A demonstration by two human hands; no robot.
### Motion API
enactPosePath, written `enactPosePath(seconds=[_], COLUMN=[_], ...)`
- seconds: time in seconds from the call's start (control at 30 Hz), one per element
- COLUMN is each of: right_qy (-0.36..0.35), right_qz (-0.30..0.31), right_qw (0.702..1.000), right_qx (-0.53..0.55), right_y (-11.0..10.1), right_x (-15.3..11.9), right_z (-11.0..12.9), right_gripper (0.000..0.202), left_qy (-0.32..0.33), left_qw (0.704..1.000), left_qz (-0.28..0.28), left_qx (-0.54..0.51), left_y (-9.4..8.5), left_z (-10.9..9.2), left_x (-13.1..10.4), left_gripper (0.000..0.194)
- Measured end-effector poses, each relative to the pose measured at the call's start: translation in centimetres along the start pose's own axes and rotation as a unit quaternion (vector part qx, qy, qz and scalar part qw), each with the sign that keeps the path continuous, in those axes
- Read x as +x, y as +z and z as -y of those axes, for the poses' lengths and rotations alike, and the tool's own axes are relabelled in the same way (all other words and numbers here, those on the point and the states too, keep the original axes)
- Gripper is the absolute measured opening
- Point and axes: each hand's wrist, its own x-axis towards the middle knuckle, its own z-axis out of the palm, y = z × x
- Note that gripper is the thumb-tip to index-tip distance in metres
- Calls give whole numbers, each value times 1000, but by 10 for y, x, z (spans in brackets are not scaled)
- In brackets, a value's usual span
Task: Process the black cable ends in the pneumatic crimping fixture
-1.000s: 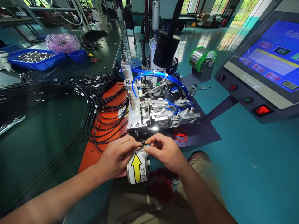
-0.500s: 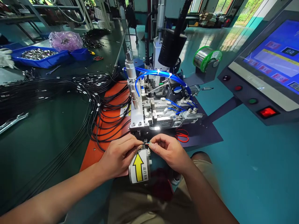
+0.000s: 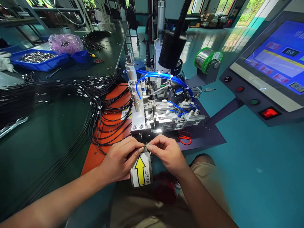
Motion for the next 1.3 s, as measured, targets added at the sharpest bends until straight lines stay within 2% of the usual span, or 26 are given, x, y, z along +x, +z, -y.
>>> enactPosePath(seconds=[0.23,0.43,0.57,0.63,0.77,0.83,0.97,1.13,1.3], right_qy=[-26,-33,-7,18,67,81,66,22,-13], right_qz=[-90,-127,-136,-121,-47,-38,-21,32,47], right_qw=[994,984,983,987,996,996,996,988,975], right_qx=[62,121,122,99,46,8,-52,-152,-215], right_y=[17,32,33,27,3,-9,-18,-16,-15], right_x=[1,3,0,-3,-8,-8,-4,0,2], right_z=[-10,-21,-22,-19,-13,-11,-5,3,5], right_gripper=[14,13,17,20,34,36,35,29,27], left_qy=[-24,-11,-8,-9,-4,-2,2,5,4], left_qw=[999,999,1000,1000,999,999,999,999,998], left_qz=[3,7,14,11,15,19,18,18,20], left_qx=[-24,-39,-22,-1,30,36,45,50,51], left_y=[0,-2,0,1,3,3,2,2,2], left_z=[1,-1,0,0,1,1,2,1,2], left_x=[-1,2,1,1,0,0,-1,0,0], left_gripper=[17,17,19,19,20,20,20,20,19])
